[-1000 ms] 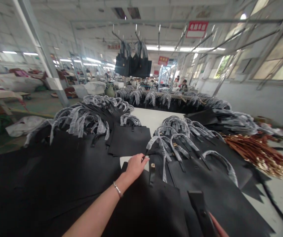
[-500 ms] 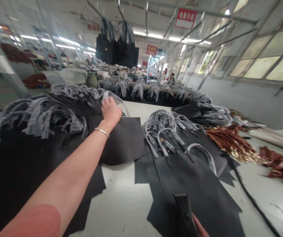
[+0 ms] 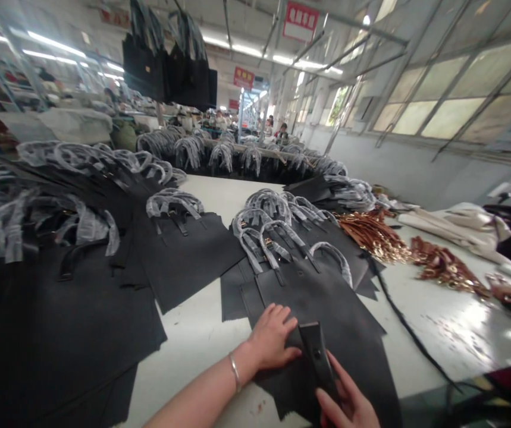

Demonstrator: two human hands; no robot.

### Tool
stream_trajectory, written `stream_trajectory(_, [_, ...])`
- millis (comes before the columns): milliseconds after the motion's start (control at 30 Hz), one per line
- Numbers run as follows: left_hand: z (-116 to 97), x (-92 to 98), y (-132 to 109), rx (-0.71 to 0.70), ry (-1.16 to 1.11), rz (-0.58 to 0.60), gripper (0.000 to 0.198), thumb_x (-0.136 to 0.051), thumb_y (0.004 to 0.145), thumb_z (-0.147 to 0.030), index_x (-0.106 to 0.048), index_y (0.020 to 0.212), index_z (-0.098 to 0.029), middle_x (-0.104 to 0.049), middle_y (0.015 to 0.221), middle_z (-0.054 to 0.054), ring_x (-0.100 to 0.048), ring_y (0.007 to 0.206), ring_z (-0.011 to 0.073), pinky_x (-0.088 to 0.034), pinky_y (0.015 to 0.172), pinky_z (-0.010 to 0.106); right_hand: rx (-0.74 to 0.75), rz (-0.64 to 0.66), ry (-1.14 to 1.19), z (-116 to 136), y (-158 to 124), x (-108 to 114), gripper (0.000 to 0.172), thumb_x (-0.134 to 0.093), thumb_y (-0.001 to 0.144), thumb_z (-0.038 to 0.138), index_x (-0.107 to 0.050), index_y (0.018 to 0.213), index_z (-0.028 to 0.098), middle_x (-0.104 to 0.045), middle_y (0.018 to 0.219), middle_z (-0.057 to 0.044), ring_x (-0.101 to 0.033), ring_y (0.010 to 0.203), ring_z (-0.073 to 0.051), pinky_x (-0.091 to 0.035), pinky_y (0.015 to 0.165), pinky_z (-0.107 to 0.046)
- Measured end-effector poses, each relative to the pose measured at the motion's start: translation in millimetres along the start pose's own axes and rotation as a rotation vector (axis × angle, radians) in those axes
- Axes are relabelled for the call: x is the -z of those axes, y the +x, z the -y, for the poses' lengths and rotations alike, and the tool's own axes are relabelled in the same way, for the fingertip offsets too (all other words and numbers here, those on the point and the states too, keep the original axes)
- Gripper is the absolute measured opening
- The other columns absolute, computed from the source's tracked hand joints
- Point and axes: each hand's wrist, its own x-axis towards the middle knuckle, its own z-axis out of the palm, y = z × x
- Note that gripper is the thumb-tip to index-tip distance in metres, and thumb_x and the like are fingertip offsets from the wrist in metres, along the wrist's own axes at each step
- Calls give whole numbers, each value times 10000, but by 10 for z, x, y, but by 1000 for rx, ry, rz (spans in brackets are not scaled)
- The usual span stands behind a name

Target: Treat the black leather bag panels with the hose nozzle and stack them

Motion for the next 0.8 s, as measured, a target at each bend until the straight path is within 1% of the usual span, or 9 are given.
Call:
stream_trajectory(67, [-94,-64,-116,39,30,8,593,-667,738,-487,-548,1237,-188,-469,1371,153,-394,1287,333,-203,1132,505,0,49,21,66,13,70,973,-719,692,577,-323,1463,134,-634,648,-5,-537,476,-150,-459,463,-272])
stream_trajectory(167, [-206,-99,-347,81,30,19,610,-643,749,-488,-527,1272,-196,-440,1403,148,-369,1312,331,-206,1139,497,-19,160,11,243,83,133,950,-722,705,543,-310,1461,141,-611,643,14,-524,458,-140,-463,445,-278])
stream_trajectory(267, [-340,-119,-590,104,-1,35,650,-648,734,-492,-502,1304,-216,-425,1419,147,-370,1313,342,-213,1130,526,-49,303,-27,476,188,77,907,-702,715,535,-329,1452,162,-624,700,13,-528,447,-126,-456,426,-268])
stream_trajectory(367, [-463,-164,-780,111,-50,48,679,-646,732,-486,-470,1341,-243,-411,1440,135,-358,1326,346,-215,1127,541,-105,436,-80,706,306,-106,809,-683,743,479,-378,1428,177,-626,684,28,-529,446,-111,-446,431,-241])
stream_trajectory(433, [-512,-198,-859,102,-79,52,655,-633,746,-488,-479,1336,-249,-416,1442,125,-347,1339,332,-214,1137,517,-157,519,-120,830,399,-265,763,-680,747,450,-416,1406,170,-604,605,45,-517,427,-113,-424,413,-226])
stream_trajectory(500, [-534,-214,-896,105,-88,53,623,-614,764,-499,-502,1318,-237,-421,1440,125,-336,1349,321,-213,1145,491,-189,580,-158,922,508,-418,701,-687,743,427,-478,1359,166,-613,595,43,-514,419,-112,-417,410,-223])
stream_trajectory(633, [-556,-140,-889,115,-49,60,644,-582,784,-540,-491,1333,-214,-428,1440,132,-338,1346,312,-152,1159,503,-250,678,-234,1051,750,-639,426,-681,758,393,-619,1110,161,-633,611,32,-534,422,-101,-424,431,-209])
stream_trajectory(700, [-570,-71,-873,107,-23,60,640,-585,779,-552,-499,1322,-224,-451,1423,123,-351,1331,311,-92,1159,536,-296,731,-274,1106,851,-725,308,-654,788,398,-609,988,167,-619,592,32,-520,388,-91,-401,397,-193])
stream_trajectory(800, [-578,-7,-863,104,-12,57,629,-587,776,-555,-511,1306,-225,-463,1410,129,-360,1317,322,-73,1147,566,-325,780,-315,1177,952,-877,263,-614,823,400,-562,962,182,-612,608,26,-509,349,-90,-386,348,-185])
